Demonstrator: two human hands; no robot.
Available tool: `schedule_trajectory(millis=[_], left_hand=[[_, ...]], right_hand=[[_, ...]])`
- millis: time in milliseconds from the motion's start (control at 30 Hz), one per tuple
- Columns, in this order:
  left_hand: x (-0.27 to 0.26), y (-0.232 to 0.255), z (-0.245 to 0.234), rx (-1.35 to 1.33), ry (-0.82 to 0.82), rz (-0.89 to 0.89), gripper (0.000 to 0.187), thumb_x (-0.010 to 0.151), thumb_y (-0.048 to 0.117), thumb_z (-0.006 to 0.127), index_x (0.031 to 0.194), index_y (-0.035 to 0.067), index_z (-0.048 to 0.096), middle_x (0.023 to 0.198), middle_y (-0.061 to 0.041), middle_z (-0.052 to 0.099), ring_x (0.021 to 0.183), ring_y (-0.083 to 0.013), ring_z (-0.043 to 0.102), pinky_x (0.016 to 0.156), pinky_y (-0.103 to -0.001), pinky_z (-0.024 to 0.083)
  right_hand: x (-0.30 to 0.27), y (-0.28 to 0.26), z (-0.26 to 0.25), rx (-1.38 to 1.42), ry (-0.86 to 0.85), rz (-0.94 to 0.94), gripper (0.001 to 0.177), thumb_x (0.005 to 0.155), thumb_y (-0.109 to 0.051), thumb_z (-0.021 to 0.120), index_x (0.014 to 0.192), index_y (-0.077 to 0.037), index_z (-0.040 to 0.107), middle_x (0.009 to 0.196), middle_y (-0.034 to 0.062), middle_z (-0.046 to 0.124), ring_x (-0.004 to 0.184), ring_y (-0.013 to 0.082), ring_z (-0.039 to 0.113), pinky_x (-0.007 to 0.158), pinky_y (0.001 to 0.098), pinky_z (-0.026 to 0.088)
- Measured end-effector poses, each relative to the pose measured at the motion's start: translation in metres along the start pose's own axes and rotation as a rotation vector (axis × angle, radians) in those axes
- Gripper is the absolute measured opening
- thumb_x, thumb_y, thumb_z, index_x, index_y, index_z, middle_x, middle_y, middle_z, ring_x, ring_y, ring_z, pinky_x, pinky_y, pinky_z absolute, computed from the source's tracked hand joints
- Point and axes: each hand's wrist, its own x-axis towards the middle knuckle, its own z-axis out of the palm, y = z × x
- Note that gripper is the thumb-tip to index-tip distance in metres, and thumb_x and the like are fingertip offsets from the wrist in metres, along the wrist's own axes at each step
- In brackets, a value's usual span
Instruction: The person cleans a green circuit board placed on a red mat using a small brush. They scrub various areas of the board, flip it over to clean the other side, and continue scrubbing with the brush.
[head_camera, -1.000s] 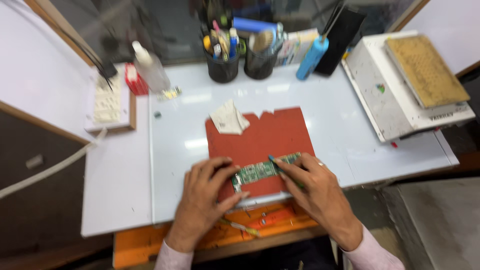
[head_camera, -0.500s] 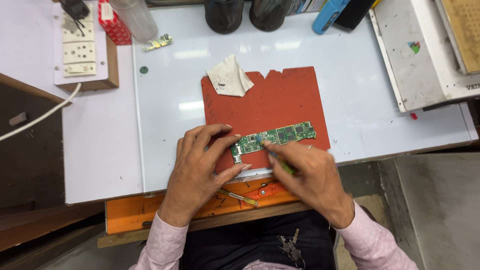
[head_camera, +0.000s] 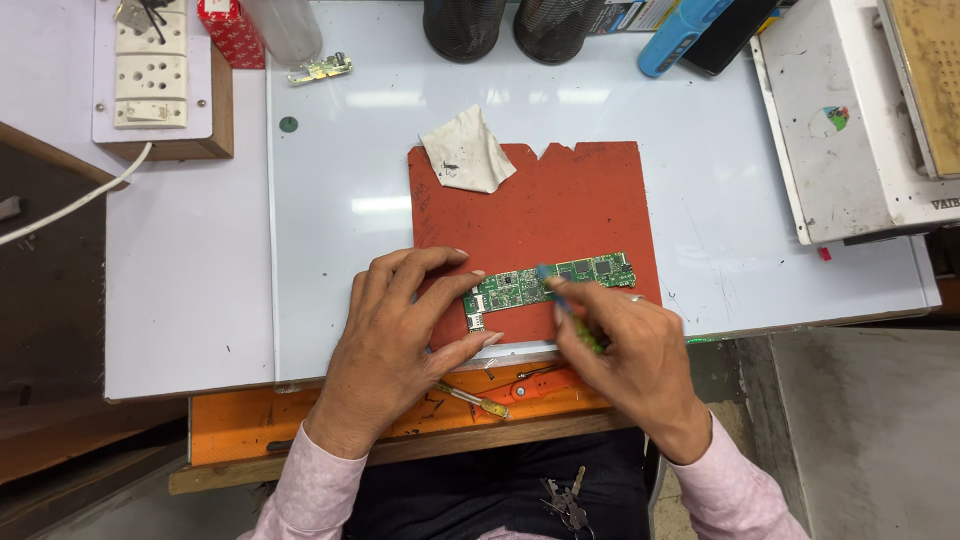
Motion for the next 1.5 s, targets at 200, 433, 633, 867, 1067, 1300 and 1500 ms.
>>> schedule_trajectory(millis=[200,433,633,867,1067,1300,1500], left_hand=[[-0.001,0.000,0.000,0.006,-0.009,-0.002,0.055,0.076,0.048,0.081,0.119,0.015,0.071,0.130,-0.002,0.057,0.124,-0.0249,0.048,0.105,-0.043,0.043],[-0.001,-0.002,0.001,0.001,0.002,0.007,0.056,0.076,0.049,0.081,0.119,0.014,0.071,0.130,-0.002,0.057,0.124,-0.0248,0.048,0.105,-0.043,0.044],[-0.001,-0.001,0.001,0.002,0.009,0.006,0.056,0.076,0.050,0.081,0.118,0.014,0.071,0.129,-0.002,0.057,0.123,-0.0248,0.049,0.104,-0.043,0.045],[-0.001,-0.001,0.001,-0.002,0.016,0.012,0.055,0.077,0.048,0.081,0.118,0.014,0.071,0.129,-0.002,0.057,0.123,-0.0245,0.049,0.104,-0.043,0.045],[-0.002,-0.002,0.001,0.006,0.012,0.011,0.056,0.077,0.048,0.081,0.119,0.014,0.071,0.130,-0.002,0.057,0.124,-0.0247,0.049,0.104,-0.044,0.045],[-0.001,-0.001,0.001,-0.001,0.009,0.017,0.056,0.076,0.048,0.081,0.119,0.014,0.071,0.131,-0.002,0.058,0.124,-0.0248,0.049,0.105,-0.043,0.044],[-0.001,0.002,-0.002,0.005,0.004,0.013,0.056,0.077,0.047,0.081,0.119,0.012,0.071,0.132,-0.003,0.057,0.125,-0.0250,0.048,0.105,-0.042,0.045]], right_hand=[[0.001,-0.006,-0.005,0.087,-0.077,0.164,0.028,0.084,-0.011,0.074,0.112,-0.009,0.075,0.058,0.0016,0.067,0.042,0.0082,0.054,0.038,0.0275,0.038],[0.000,-0.014,-0.005,0.063,-0.095,0.166,0.028,0.082,-0.011,0.075,0.110,-0.008,0.075,0.057,0.0036,0.067,0.040,0.0088,0.056,0.037,0.0287,0.039],[0.003,-0.023,-0.002,0.025,-0.056,0.099,0.026,0.086,-0.010,0.073,0.112,-0.006,0.074,0.069,0.0061,0.072,0.048,0.0099,0.062,0.042,0.0266,0.046],[0.003,-0.024,-0.006,0.093,-0.056,0.103,0.028,0.088,-0.010,0.071,0.115,-0.006,0.075,0.083,0.0076,0.077,0.056,0.0105,0.069,0.046,0.0250,0.051],[0.004,-0.026,-0.007,0.115,-0.084,0.123,0.027,0.088,-0.010,0.071,0.115,-0.007,0.075,0.092,0.0086,0.079,0.065,0.0131,0.074,0.048,0.0262,0.054],[0.003,-0.028,-0.015,0.020,-0.104,0.108,0.027,0.087,-0.012,0.071,0.113,-0.009,0.075,0.092,0.0087,0.078,0.066,0.0190,0.074,0.051,0.0309,0.055],[0.006,-0.035,-0.018,-0.038,-0.158,0.107,0.033,0.086,-0.010,0.070,0.119,-0.009,0.075,0.079,0.0072,0.076,0.062,0.0195,0.072,0.052,0.0335,0.053]])
